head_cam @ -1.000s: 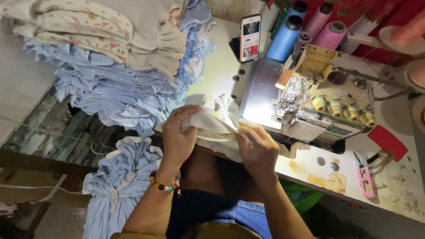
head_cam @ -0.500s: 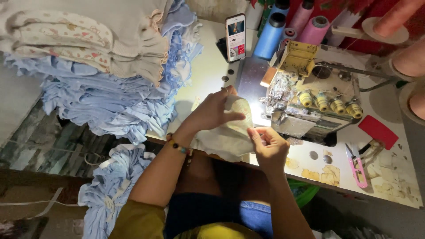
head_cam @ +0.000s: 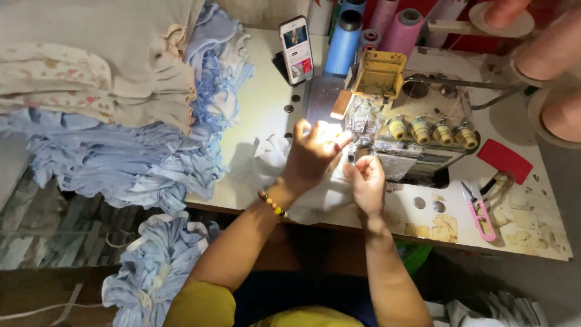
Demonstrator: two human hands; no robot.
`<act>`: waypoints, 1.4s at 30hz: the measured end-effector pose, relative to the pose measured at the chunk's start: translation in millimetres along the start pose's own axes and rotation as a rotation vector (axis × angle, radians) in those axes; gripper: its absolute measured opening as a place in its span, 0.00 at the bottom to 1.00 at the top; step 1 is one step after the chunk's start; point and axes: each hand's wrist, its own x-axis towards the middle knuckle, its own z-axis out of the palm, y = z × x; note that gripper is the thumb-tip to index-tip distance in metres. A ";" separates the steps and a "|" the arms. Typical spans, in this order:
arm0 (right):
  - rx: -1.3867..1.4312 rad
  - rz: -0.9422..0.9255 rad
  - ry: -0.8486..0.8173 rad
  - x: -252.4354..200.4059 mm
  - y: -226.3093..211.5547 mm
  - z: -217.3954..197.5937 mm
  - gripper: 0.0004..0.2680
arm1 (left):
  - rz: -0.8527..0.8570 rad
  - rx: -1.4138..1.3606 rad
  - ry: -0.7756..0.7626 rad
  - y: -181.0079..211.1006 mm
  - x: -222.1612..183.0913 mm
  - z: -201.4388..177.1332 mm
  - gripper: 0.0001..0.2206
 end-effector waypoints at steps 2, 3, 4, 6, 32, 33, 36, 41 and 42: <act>0.036 0.009 -0.030 -2.4 -2.4 0.2 0.07 | 0.118 0.145 0.013 9.7 -0.5 -12.6 0.07; 0.036 0.006 -0.029 -2.6 -0.5 0.5 0.08 | -0.020 0.121 -0.067 9.3 -5.5 -11.8 0.03; 0.035 0.003 -0.028 -3.1 1.5 0.9 0.09 | -0.158 0.097 -0.147 8.9 -10.7 -11.2 0.08; 0.044 -0.017 -0.011 -4.8 -3.9 3.3 0.08 | -0.183 0.056 -0.207 12.2 -2.5 -19.9 0.09; 0.168 -0.106 0.116 1.5 0.5 12.5 0.07 | -0.327 -0.070 -0.783 -3.8 47.2 -17.9 0.21; 0.183 -0.107 0.110 3.4 6.2 11.0 0.07 | -0.347 -0.079 -0.769 -4.6 48.5 -16.7 0.20; 0.194 -0.101 0.095 -1.0 2.7 8.8 0.06 | -0.390 -0.102 -0.738 -9.2 46.1 -7.1 0.20; 0.189 -0.091 0.076 -7.1 -7.7 6.4 0.05 | -0.394 -0.116 -0.702 -3.8 47.6 -14.5 0.20; 0.188 -0.093 0.075 -7.8 -8.1 5.9 0.04 | -0.371 -0.099 -0.675 -3.2 46.3 -14.5 0.19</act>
